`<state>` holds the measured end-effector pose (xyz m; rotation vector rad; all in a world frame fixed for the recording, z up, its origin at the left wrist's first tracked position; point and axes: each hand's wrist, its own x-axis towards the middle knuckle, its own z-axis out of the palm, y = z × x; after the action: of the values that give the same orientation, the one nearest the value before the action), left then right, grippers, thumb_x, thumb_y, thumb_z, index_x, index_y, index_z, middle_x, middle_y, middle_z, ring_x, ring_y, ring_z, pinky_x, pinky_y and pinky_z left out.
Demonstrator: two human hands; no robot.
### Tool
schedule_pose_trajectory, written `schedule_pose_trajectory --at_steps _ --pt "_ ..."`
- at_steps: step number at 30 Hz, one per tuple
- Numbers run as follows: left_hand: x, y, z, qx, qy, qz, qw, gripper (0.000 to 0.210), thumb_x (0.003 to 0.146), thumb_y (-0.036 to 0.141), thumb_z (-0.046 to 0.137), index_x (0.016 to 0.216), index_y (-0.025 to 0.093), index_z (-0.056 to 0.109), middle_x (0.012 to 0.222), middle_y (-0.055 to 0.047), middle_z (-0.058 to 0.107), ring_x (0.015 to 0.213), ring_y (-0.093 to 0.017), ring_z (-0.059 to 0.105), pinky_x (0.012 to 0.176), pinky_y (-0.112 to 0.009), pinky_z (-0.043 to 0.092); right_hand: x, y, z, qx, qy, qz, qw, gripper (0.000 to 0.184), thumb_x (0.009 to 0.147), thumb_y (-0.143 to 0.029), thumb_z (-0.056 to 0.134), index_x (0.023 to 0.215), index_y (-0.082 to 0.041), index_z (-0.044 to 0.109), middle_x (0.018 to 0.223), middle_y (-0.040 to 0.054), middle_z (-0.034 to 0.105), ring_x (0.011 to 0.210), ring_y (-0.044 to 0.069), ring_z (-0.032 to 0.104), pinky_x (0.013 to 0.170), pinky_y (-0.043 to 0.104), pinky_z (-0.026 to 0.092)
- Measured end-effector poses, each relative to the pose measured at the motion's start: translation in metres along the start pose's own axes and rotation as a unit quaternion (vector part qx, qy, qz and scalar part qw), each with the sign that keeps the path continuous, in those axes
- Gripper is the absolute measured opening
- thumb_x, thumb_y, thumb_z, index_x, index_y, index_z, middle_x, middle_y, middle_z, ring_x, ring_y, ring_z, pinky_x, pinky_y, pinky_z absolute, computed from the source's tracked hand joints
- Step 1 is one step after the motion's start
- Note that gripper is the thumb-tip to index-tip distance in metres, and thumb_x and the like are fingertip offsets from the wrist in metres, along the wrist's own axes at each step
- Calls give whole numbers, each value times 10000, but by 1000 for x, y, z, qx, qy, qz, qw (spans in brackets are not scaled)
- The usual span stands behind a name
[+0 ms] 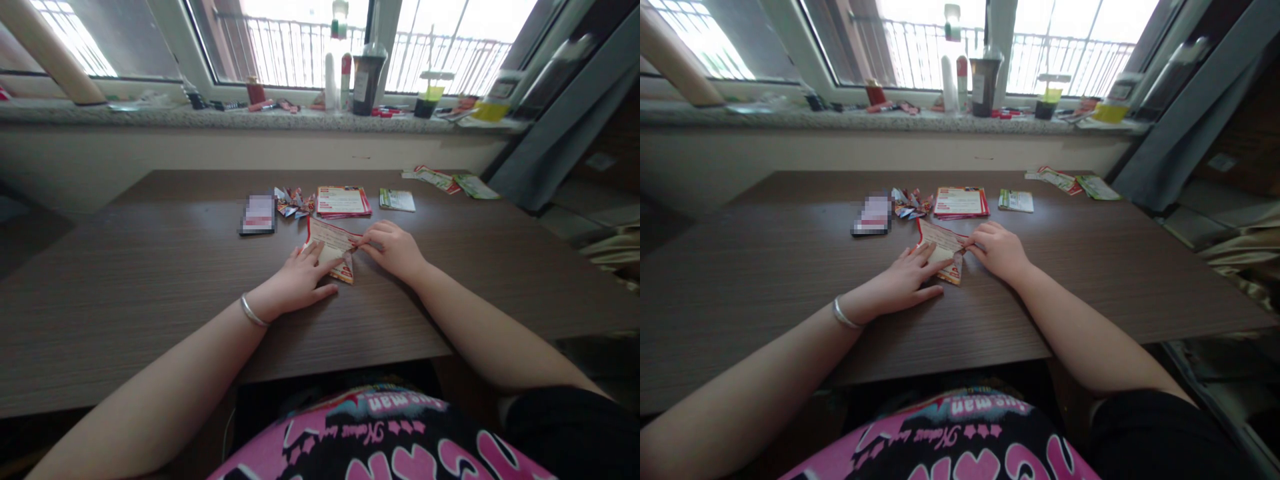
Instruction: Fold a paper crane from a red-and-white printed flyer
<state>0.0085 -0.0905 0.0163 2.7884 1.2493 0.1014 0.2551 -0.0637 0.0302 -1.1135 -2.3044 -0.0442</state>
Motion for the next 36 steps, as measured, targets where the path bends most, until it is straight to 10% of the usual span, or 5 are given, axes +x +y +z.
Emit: schedule_pose_trajectory --at_steps 24,36 --pt "-1 1 5 15 -34 -50 998 841 898 601 401 1491 32 221 1561 -253 175 1468 -357 111 1167 -525 162 0 -16 16 219 41 101 969 209 777 -197 626 963 -227 536 806 -5 651 709 145 634 718 324 560" --pt "0 -10 22 -87 161 -31 983 1188 731 665 640 1526 149 -77 1592 -231 -8 1469 -393 41 1162 -551 214 2 -11 29 312 59 197 927 190 774 -317 668 887 -219 551 753 -19 612 601 112 581 593 275 483"
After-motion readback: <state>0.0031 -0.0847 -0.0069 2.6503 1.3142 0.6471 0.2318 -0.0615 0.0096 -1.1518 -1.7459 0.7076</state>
